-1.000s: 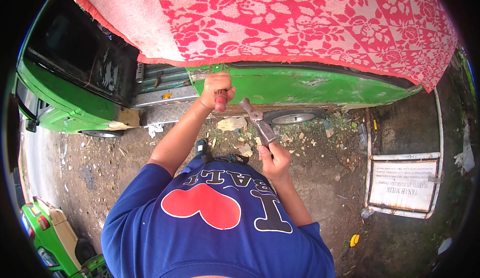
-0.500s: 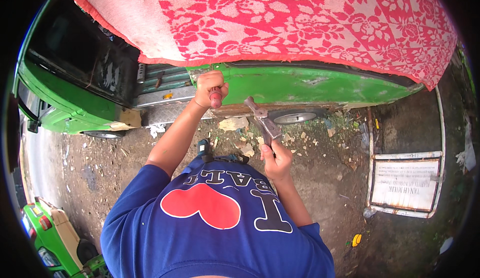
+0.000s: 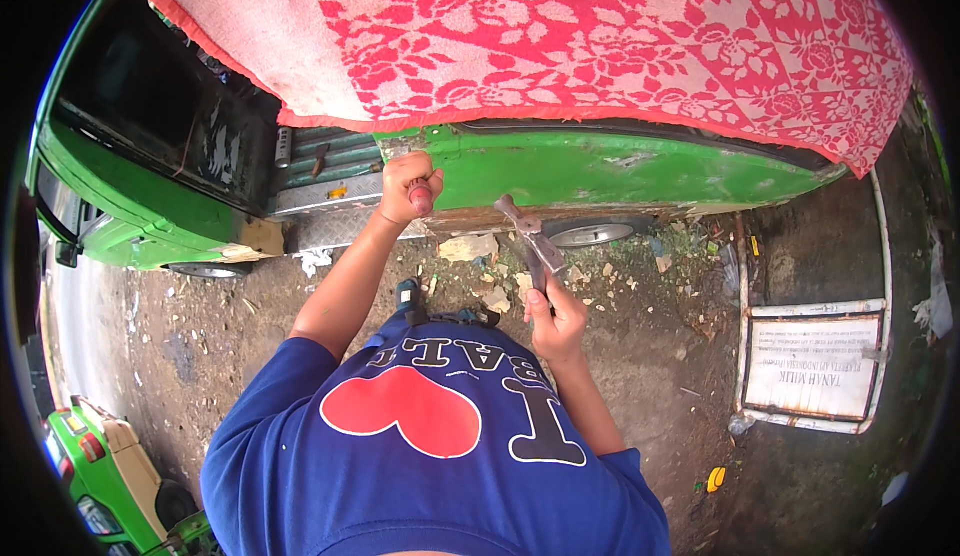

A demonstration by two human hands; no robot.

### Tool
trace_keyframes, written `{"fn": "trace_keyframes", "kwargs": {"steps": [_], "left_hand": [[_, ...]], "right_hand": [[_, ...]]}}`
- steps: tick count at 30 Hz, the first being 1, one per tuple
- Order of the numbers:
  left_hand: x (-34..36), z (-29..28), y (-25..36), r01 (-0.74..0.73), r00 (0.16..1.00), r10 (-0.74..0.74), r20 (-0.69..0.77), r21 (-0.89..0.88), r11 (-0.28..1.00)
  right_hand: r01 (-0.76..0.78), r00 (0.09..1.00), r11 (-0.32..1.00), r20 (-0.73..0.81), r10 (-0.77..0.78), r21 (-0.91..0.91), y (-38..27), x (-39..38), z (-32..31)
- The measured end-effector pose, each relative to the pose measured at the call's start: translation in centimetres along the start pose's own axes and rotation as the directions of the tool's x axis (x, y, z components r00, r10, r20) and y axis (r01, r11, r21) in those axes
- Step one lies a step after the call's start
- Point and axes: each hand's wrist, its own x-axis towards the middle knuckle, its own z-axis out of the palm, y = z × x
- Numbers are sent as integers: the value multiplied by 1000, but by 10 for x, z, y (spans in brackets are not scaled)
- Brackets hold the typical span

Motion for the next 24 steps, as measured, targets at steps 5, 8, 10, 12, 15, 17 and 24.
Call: {"fn": "trace_keyframes", "kwargs": {"steps": [5,8,10,12,15,17,24], "left_hand": [[0,2,-1,30,998,-30,-52,7,1000],[-8,6,-4,164,984,-159,-75,72,984],[-14,7,-2,350,934,-341,-105,73,934],[-19,8,-6,457,880,-444,-170,50,888],[-27,11,-23,540,811,-517,-272,12,841],[-29,11,-35,632,747,-600,-286,22,775],[-11,20,-45,754,599,-711,-369,-39,655]], "right_hand": [[2,1000,1000,26,-2,-22,1,-1,-1],[12,1000,1000,26,-11,-26,2,-2,-1],[5,1000,1000,17,-5,-12,2,-1,1],[-19,1000,1000,2,19,16,0,1,3],[-30,1000,998,6,30,53,5,5,7],[-46,999,995,5,46,83,5,8,9],[-20,1000,997,13,19,77,9,11,14]]}}
